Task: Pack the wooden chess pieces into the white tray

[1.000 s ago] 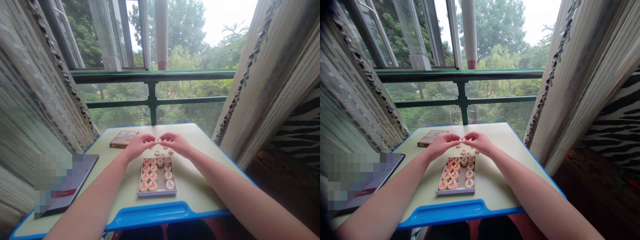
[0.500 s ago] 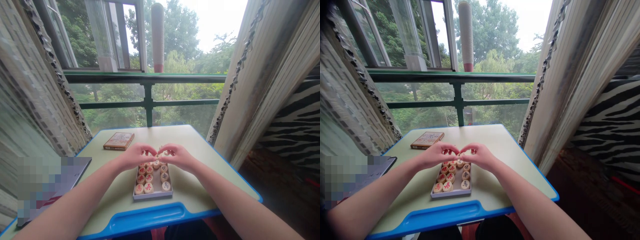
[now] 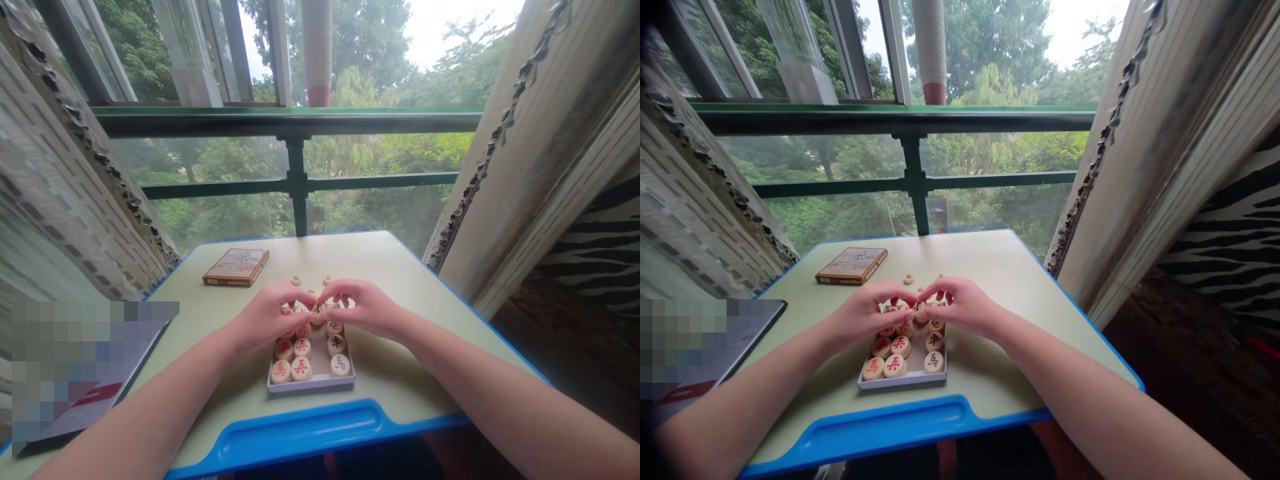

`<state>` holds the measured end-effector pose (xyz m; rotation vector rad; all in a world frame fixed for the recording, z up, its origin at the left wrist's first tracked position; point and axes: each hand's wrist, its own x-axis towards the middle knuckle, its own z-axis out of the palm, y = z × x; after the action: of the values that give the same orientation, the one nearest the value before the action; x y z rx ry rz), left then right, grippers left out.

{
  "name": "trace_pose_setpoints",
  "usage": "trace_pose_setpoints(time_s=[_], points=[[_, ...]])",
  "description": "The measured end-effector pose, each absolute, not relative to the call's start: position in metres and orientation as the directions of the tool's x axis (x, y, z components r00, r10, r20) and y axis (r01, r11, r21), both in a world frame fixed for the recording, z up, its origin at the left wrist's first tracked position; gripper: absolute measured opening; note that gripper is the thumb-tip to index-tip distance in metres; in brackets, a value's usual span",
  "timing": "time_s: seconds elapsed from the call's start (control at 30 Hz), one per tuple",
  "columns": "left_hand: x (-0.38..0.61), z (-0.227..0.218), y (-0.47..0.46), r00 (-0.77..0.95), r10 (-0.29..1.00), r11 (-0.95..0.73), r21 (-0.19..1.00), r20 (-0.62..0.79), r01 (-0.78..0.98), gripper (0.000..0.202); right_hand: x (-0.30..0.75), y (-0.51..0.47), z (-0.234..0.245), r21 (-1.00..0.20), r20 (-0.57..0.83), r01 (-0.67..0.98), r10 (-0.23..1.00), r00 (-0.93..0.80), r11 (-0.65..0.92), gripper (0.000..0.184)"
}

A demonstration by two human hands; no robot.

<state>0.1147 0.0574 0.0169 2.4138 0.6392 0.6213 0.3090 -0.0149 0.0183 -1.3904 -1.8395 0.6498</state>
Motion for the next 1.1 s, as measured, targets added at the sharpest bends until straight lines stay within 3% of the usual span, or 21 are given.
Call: trace_pose_setpoints(time_s=[0.43, 1.1], points=[[0.111, 0.024, 0.049, 0.822, 0.52, -0.781, 0.518, 0.233, 0.348, 0.021, 0.308, -0.022, 0.023, -0.597, 0.311, 0.671, 0.897, -0.313, 0.441, 0.015], [0.118, 0.017, 0.044, 0.78, 0.595, -0.741, 0.51, 0.195, 0.438, 0.019, 0.301, -0.019, 0.017, -0.535, 0.332, 0.707, 0.884, -0.328, 0.463, 0.007]])
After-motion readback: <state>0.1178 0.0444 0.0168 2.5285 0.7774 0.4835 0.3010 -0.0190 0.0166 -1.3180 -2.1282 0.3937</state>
